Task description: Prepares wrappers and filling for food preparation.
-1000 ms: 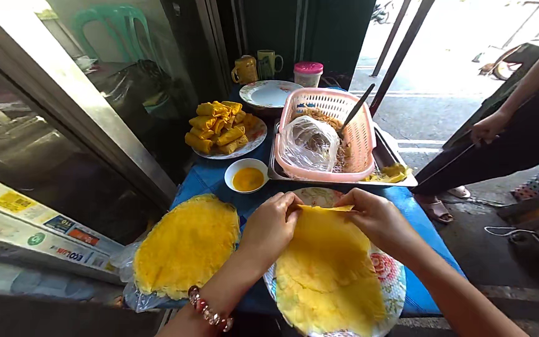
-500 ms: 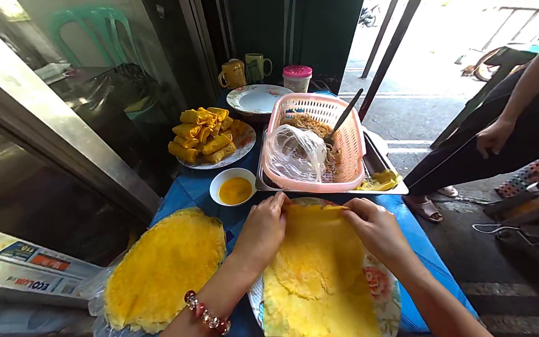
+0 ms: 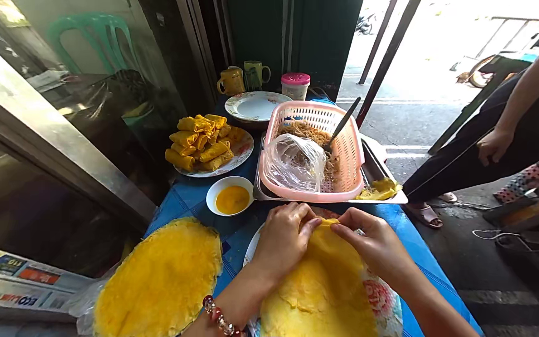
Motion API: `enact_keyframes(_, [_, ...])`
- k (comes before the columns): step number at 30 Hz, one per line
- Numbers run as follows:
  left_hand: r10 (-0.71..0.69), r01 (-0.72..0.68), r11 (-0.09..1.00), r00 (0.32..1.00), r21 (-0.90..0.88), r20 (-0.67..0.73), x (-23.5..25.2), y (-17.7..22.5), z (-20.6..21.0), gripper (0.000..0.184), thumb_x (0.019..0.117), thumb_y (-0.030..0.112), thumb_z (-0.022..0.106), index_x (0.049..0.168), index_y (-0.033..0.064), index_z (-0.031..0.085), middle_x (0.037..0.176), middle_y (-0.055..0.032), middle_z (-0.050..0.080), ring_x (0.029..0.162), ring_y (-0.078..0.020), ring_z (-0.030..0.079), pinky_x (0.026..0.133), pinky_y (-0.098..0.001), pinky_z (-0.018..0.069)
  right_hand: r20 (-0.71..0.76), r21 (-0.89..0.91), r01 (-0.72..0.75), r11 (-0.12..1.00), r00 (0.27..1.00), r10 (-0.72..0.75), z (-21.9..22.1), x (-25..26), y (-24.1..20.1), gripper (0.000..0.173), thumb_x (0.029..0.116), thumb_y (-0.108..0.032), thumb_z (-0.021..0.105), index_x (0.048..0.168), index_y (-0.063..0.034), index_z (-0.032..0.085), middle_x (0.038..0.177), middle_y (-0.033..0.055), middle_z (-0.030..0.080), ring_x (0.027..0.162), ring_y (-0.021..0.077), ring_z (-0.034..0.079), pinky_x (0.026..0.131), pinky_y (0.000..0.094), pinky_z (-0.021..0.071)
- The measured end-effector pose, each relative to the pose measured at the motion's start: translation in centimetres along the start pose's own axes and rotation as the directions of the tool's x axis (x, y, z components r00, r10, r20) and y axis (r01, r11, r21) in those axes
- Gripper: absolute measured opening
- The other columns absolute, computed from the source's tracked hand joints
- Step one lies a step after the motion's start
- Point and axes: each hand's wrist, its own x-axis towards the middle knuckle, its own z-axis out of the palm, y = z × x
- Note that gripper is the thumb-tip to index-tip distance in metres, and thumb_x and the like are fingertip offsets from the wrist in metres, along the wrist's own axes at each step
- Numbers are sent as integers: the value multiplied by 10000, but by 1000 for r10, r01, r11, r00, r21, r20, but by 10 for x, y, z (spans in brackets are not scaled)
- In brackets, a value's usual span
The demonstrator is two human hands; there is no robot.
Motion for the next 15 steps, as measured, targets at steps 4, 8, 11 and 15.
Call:
enact_keyframes(4, [48, -46, 997, 998, 67, -33, 0, -3, -1, 323, 1049, 405, 537, 1061, 150, 736, 999, 29, 702, 1038, -127, 655, 1032, -439, 468, -41, 22, -78, 997, 996, 79, 2, 4, -5, 110, 953, -210, 709, 871, -140, 689, 737, -33, 661, 700, 109, 633, 697, 380, 516])
enact_keyframes(8, [137, -94, 926, 986, 365, -95, -8, -21, -9, 236, 981, 130, 624, 1184, 94, 740, 1143, -96, 722, 1126, -288, 677, 1005, -522, 517, -146, -162, -39, 986, 989, 15, 8, 9, 1, 98, 956, -230, 718, 936, -135, 719, 756, -25, 676, 724, 153, 640, 820, 577, 456])
enact_keyframes(11, [75, -2, 880, 988, 475, -135, -21, -33, -13, 260, 930, 171, 721, 1173, 80, 742, 1100, -136, 702, 1035, -322, 684, 917, -515, 552, -172, -320, 15, 947, 982, -74, 10, 8, 8, 134, 918, -242, 762, 979, -129, 723, 842, -8, 698, 819, 196, 672, 878, 631, 446])
enact_keyframes(15, [-113, 161, 913, 983, 376, -147, -28, -32, -15, 286, 938, 280, 743, 1135, 75, 715, 1046, -131, 688, 981, -316, 693, 821, -508, 575, -190, -357, 64, 932, 972, -139, 12, 7, 13, 76, 871, -122, 792, 889, -107, 719, 835, 31, 642, 792, 236, 619, 811, 606, 433])
